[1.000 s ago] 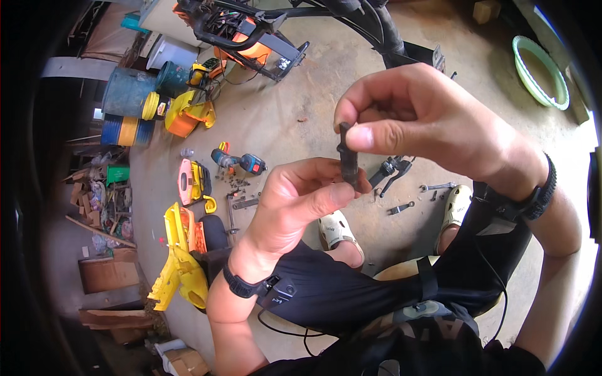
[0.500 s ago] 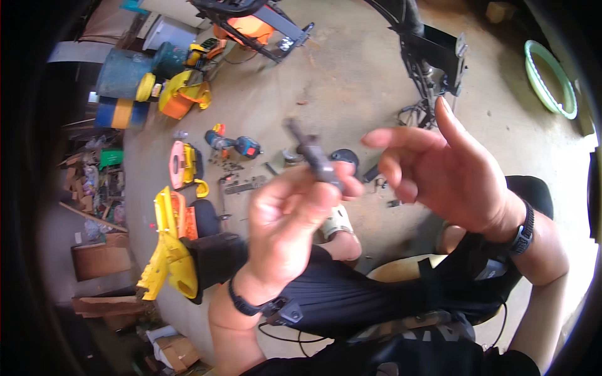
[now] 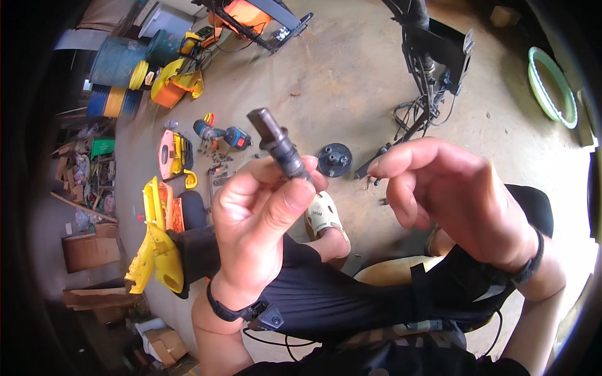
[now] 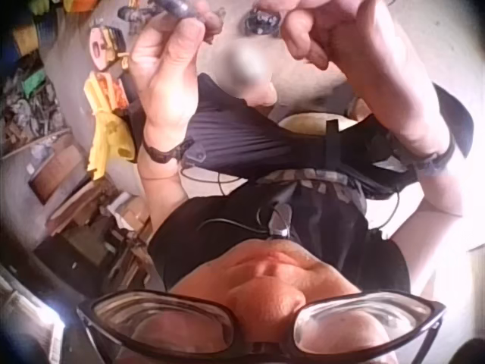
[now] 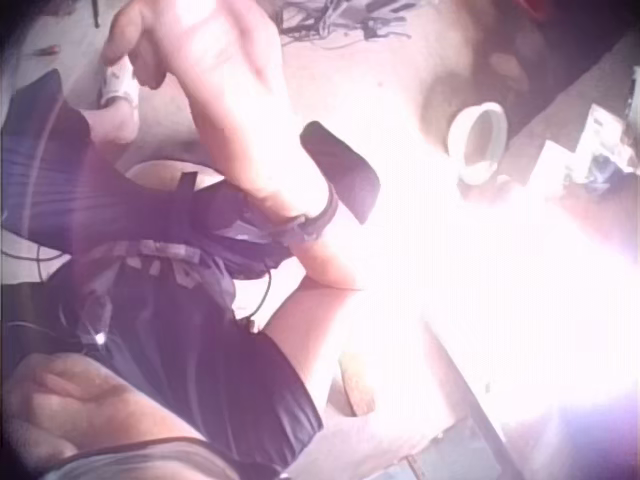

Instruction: Inspecting and reassembling the brake hub assembly of a motorcycle.

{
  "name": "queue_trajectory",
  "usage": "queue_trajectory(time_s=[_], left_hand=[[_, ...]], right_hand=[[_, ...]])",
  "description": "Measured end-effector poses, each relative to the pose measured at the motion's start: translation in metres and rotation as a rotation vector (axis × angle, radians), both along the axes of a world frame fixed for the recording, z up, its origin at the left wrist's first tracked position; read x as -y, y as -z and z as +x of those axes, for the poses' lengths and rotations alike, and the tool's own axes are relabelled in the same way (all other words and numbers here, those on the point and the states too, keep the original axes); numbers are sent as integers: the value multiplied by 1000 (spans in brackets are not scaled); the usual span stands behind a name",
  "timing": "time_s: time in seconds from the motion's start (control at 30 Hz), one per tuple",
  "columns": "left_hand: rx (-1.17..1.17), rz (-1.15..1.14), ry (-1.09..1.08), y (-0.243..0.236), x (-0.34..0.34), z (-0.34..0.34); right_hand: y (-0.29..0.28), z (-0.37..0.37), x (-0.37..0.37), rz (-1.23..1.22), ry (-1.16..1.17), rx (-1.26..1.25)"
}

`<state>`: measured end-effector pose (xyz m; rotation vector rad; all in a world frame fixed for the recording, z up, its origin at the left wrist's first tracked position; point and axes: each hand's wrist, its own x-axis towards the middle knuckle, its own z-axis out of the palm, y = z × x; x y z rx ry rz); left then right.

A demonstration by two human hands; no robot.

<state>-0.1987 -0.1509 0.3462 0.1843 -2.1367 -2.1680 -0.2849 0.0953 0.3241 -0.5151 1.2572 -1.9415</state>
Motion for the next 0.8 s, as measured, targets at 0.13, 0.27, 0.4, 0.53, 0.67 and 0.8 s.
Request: queue_trajectory(time_s=[0.13, 0.27, 0.4, 0.53, 0.67, 0.8], left_hand=[[35, 212, -34, 5, -2, -2], [79, 148, -41, 8, -3, -2], [63, 119, -41, 10, -5, 0], [37, 115, -63, 11, -7, 2], [34, 95, -57, 11, -8, 2], [42, 100, -49, 12, -7, 2]], right_hand=[[-9, 17, -7, -38, 102, -258], [-12, 26, -8, -109, 332, -847], [-10, 28, -5, -140, 440, -1095], [-5, 26, -3, -114, 455, -1179], [-12, 36, 9, -9, 537, -1089], [-43, 57, 4, 343, 480, -917]])
